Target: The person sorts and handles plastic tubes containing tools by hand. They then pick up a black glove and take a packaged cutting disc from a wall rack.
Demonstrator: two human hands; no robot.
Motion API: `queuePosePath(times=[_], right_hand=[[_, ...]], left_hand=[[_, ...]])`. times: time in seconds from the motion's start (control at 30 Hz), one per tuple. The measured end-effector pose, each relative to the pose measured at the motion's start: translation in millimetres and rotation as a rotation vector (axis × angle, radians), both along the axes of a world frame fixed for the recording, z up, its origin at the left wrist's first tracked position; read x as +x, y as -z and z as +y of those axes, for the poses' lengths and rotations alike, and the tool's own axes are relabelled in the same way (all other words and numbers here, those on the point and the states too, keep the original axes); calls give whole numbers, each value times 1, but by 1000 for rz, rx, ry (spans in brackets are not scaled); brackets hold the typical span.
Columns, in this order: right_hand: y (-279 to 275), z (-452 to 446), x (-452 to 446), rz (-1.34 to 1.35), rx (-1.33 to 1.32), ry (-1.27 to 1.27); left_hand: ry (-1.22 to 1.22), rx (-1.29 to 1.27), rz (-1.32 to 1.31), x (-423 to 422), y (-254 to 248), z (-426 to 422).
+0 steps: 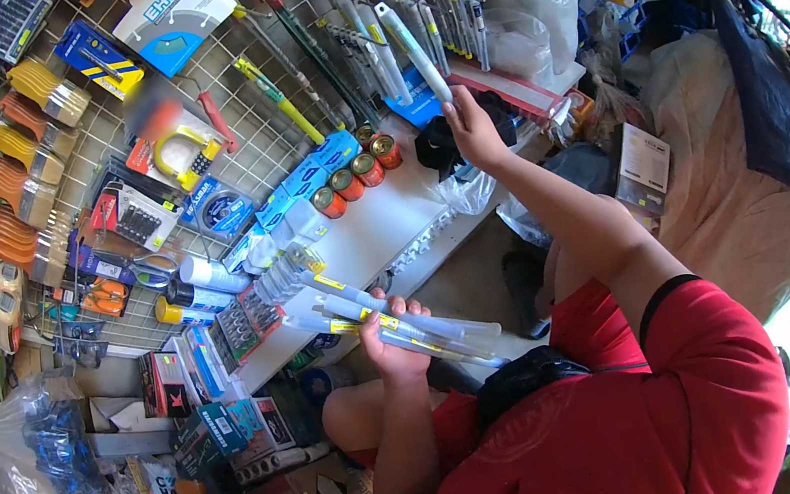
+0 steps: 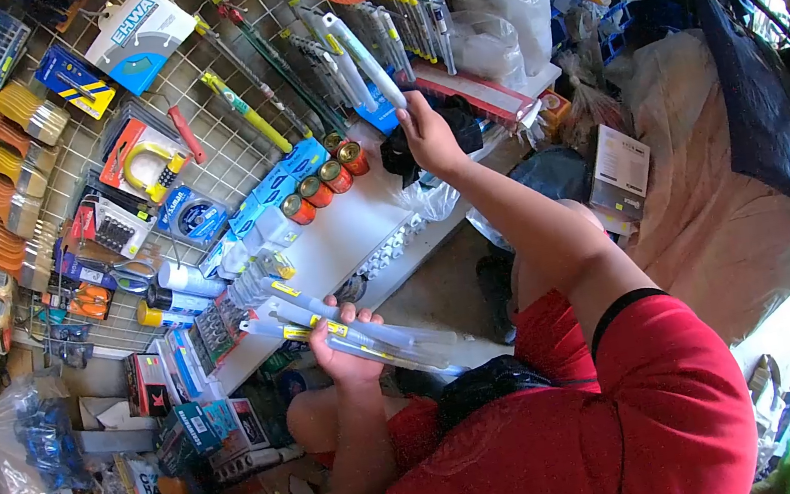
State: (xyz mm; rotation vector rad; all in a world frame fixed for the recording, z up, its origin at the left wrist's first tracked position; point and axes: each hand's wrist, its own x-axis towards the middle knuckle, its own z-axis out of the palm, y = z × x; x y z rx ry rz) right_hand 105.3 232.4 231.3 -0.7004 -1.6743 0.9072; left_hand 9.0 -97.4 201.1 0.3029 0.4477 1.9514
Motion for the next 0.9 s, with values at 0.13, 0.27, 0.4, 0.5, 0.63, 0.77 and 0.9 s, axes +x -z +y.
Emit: queuePosePath(times=[0.13,0.27,0.4,0.5,0.63,0.77,0.9], right_hand=[[-11,-5,17,-126,-2,75],[-26,-6,30,-115,18,93],[-38,-9,40,-151,26,107],[-38,-8,43,-151,37,98],[-31,-6,45,-164,28,109],[-36,-11,48,-182,0,104],[-39,-13,50,-174,66,133]], left_hand=[[0,-3,-14,0,1,1],[16,-3,-14,2,3,4],[34,1,-15,2,6,5],[36,-2,-23,2,6,5],[35,-2,-25,2,3,6],[37,-4,-18,2,4,6],[32,-16,-18,2,4,6]])
